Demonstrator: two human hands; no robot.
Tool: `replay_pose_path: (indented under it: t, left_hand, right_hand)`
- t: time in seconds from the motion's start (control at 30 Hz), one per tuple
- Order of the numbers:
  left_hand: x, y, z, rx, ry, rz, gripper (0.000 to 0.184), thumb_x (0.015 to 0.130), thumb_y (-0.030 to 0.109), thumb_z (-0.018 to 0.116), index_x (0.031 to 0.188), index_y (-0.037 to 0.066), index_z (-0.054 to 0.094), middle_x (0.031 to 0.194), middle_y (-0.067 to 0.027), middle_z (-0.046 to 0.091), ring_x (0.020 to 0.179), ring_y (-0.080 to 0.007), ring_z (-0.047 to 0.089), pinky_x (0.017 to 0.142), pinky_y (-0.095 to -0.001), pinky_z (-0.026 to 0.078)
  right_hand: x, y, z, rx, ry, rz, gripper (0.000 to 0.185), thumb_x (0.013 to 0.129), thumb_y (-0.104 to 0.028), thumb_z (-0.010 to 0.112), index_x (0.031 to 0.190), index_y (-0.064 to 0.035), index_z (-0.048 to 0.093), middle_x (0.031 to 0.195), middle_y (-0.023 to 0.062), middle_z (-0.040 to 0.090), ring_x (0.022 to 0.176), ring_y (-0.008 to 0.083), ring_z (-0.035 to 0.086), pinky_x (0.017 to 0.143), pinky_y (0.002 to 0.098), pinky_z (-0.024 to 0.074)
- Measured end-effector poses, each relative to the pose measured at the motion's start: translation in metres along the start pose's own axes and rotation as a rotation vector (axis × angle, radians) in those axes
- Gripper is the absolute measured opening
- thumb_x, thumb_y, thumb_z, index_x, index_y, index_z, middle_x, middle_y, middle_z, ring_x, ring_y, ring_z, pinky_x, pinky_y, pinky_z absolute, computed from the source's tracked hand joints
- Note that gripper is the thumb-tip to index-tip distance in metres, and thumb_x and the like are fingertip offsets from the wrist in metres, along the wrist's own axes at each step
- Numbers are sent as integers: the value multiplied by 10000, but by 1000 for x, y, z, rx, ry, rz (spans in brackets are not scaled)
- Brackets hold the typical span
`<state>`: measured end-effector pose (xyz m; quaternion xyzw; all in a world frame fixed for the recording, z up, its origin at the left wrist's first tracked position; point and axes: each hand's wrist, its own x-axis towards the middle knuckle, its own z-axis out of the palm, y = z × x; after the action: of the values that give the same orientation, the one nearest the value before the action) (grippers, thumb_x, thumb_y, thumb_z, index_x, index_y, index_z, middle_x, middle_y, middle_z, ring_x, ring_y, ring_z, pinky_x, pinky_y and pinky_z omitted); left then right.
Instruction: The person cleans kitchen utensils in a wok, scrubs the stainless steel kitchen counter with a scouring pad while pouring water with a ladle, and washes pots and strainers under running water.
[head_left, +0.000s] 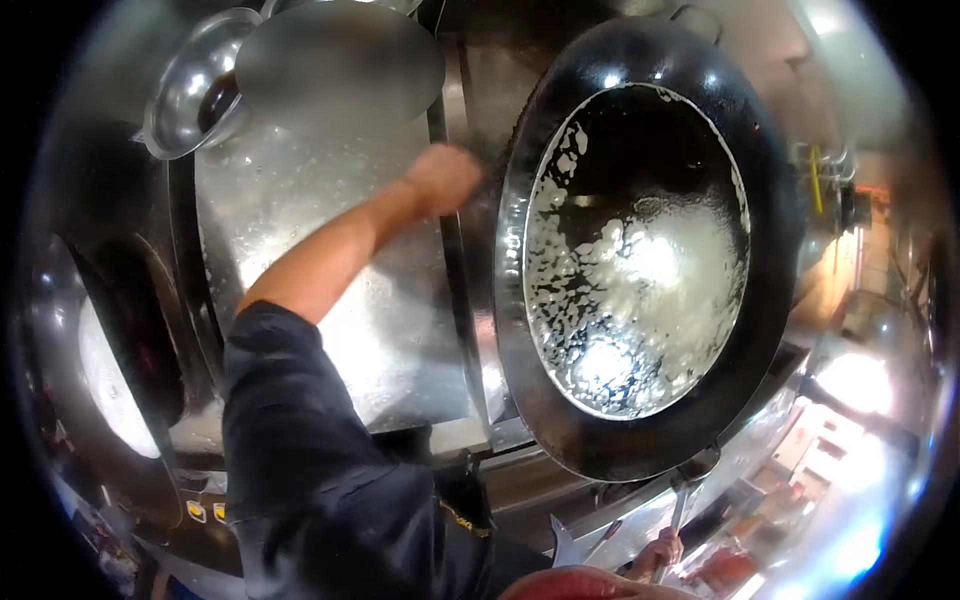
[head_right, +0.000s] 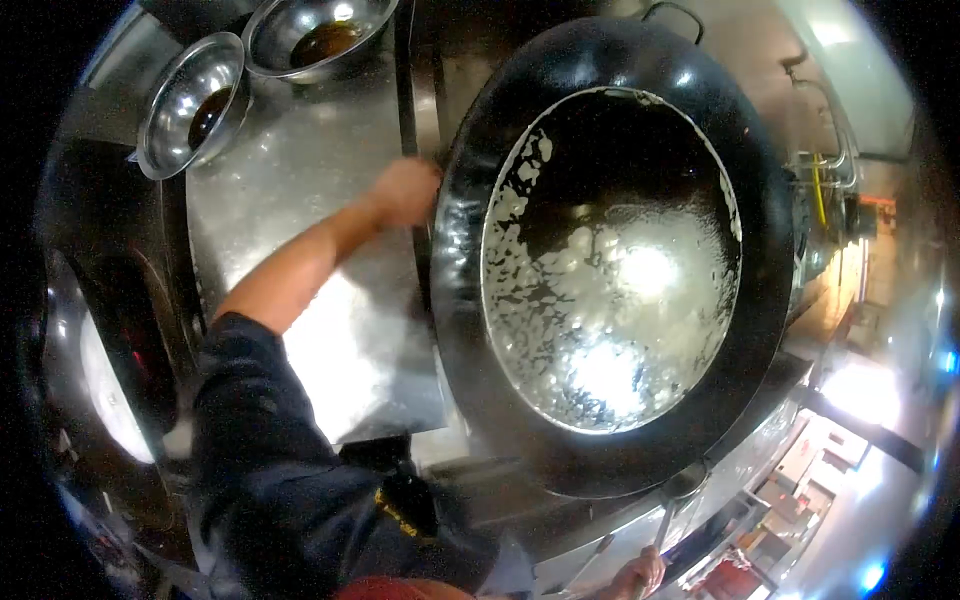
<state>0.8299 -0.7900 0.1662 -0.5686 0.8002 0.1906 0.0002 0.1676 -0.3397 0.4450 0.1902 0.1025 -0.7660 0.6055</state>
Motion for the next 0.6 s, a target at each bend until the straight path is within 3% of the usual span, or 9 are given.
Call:
replay_pose_path:
  t: [0.03,0.1,0.2,0.23,0.3,0.37,0.5,0.57,0.6]
  left_hand:
    - [-3,-19,-13,78,-3,-65,171,817,138,670,960,96,754,1027,-140,739,1001,-323,708,856,-437,576]
    - [8,-74,-44,25,141,-152,318,857,116,613,1170,124,671,1117,-143,710,1057,-332,685,876,-451,566]
    - [68,-131,-40,29,251,-239,592,855,202,640,1426,131,496,1314,-178,630,1127,-361,655,964,-459,535]
    - [71,-128,-28,31,241,-228,592,855,202,640,1426,131,496,1314,-178,630,1127,-361,655,964,-459,535]
    - [66,-114,-2,146,585,-221,481,791,173,625,1270,126,627,1294,-131,648,1166,-310,640,922,-434,549]
    - [28,-66,-20,29,39,-269,476,795,168,621,1267,105,637,1361,-99,616,1221,-284,610,971,-405,530]
    - [-57,61,17,268,-183,72,335,835,226,637,1144,142,733,1333,-77,642,1209,-267,618,950,-387,534]
    - [-108,134,12,392,-229,264,270,937,221,608,1151,99,716,1243,-60,685,1170,-205,628,901,-399,547]
    - [-121,167,22,297,-353,278,267,959,202,563,1150,84,707,1234,-75,685,1179,-214,620,928,-412,537]
  right_hand:
    - [7,10,1,-4,-12,11,138,997,-73,424,860,-55,427,608,30,485,467,137,492,458,276,428]
    - [3,67,11,-34,90,-112,135,987,-50,429,852,-50,440,573,47,500,439,155,494,445,292,424]
    - [6,56,8,-90,107,-39,174,978,-13,411,821,-81,379,589,6,427,450,117,463,471,260,431]
    - [6,56,3,-80,80,-31,174,977,-10,410,820,-79,377,591,6,428,441,117,464,464,262,430]
    - [12,56,-3,-79,57,-59,176,973,-3,406,813,-70,374,576,7,433,413,116,463,436,265,422]
    - [13,58,-5,-52,75,-14,182,981,-14,389,807,-65,375,563,6,422,408,115,458,415,266,421]
    - [13,50,-9,-106,63,-2,177,999,-31,374,827,-71,374,551,7,442,409,117,464,410,266,439]
    - [15,42,-14,-94,45,56,176,1001,-29,385,830,-72,385,550,17,461,426,125,484,423,275,442]
    - [13,39,-14,-84,37,111,176,1003,-27,396,833,-73,397,549,27,480,442,133,504,437,283,444]
